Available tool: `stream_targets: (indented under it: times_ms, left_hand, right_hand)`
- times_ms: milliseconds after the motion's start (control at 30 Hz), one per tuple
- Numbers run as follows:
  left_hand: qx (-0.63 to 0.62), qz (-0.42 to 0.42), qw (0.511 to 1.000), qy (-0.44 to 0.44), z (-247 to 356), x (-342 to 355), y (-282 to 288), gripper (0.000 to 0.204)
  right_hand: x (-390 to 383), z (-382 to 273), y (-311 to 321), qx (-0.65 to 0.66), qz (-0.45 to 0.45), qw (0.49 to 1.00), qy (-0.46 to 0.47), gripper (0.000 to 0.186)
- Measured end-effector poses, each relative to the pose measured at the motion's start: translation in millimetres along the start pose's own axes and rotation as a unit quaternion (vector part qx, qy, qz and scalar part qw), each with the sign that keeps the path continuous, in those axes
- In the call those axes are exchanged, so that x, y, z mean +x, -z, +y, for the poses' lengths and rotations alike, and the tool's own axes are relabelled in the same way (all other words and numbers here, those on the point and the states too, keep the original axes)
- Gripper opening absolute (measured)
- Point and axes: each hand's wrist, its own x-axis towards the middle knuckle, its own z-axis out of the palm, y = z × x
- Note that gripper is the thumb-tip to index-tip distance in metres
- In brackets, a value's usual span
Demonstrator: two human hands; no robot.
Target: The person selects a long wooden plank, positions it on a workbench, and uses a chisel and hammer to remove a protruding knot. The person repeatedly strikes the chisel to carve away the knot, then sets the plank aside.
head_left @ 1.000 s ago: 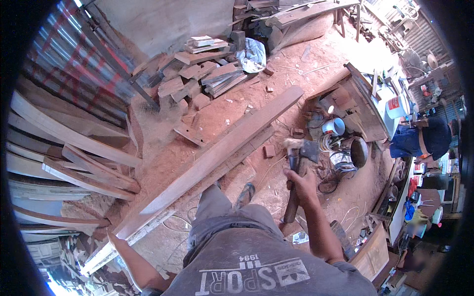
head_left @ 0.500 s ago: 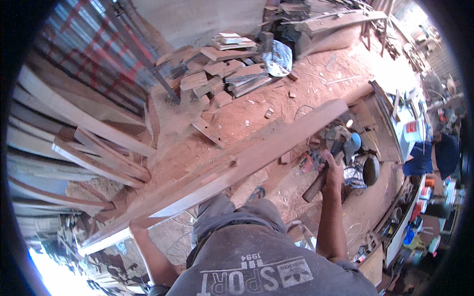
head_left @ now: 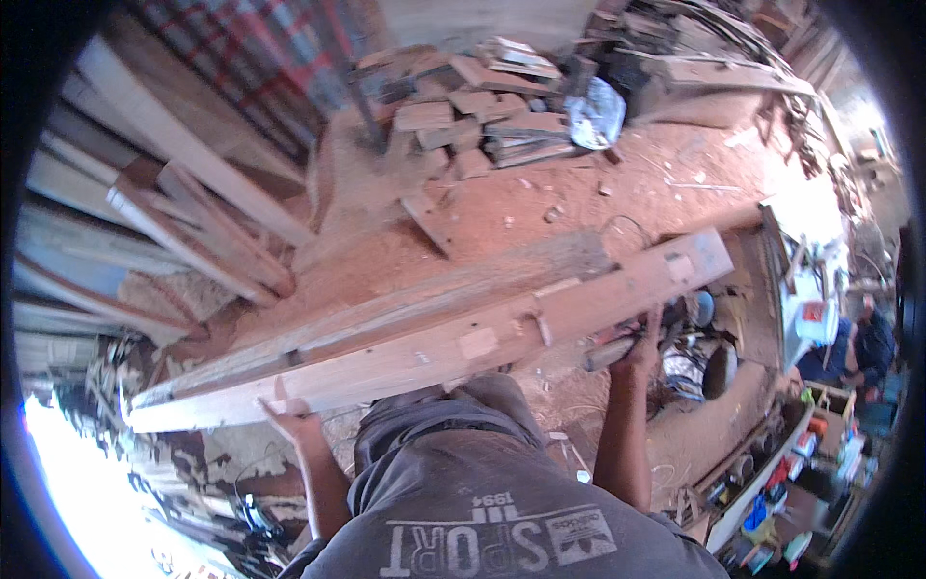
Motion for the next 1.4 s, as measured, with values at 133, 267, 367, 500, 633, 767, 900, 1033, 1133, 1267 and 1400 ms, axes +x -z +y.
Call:
stream_targets:
  times_ms: [133, 267, 367, 500, 633, 767, 900, 1033, 1133, 1267, 1400]
  left_hand:
    - [0.009, 0.119, 0.989, -0.087, -24, 9, 29, 0.048]
    - [-0.091, 0.204, 0.975, -0.011, -35, 4, -10, 0.041]
    - [-0.093, 0.181, 0.979, -0.031, -36, 10, -21, 0.043]
    - [-0.051, 0.174, 0.975, -0.132, -44, 38, 17, 0.072]
    - [0.073, 0.298, 0.946, -0.107, -30, 65, 29, 0.117]
    - [0.397, 0.498, 0.77, -0.024, -11, 69, -18, 0.152]
    - [0.78, 0.06, 0.496, -0.377, 63, 48, 0, 0.137]
    - [0.869, -0.365, 0.31, -0.125, 156, 60, -67, 0.145]
    - [0.894, -0.394, 0.204, -0.054, 156, 78, -90, 0.146]
    - [0.892, -0.413, 0.18, 0.038, 151, 101, -77, 0.14]
    - [0.895, -0.412, 0.169, 0.037, 142, 93, -87, 0.133]
  right_hand:
    - [34, 9, 49, -0.193, 0.055, 0.979, 0.025, 0.066]
    - [66, -17, 108, -0.279, 0.02, 0.96, 0.023, 0.06]
    - [66, -12, 94, -0.228, -0.01, 0.973, 0.04, 0.052]
    - [76, 10, 94, -0.082, -0.082, 0.993, -0.032, 0.048]
    - [57, 35, 91, -0.138, -0.053, 0.988, -0.042, 0.046]
    - [13, 50, 49, -0.149, 0.04, 0.987, -0.039, 0.048]
    - [-38, 18, 17, -0.216, 0.014, 0.975, 0.051, 0.042]
    - [-61, 8, 11, -0.259, 0.195, 0.942, 0.091, 0.04]
    - [-82, -2, 18, -0.22, 0.205, 0.948, 0.105, 0.033]
    - [-131, -16, 33, -0.25, 0.253, 0.931, 0.087, 0.039]
    - [-155, -8, 50, -0.279, 0.259, 0.921, 0.089, 0.038]
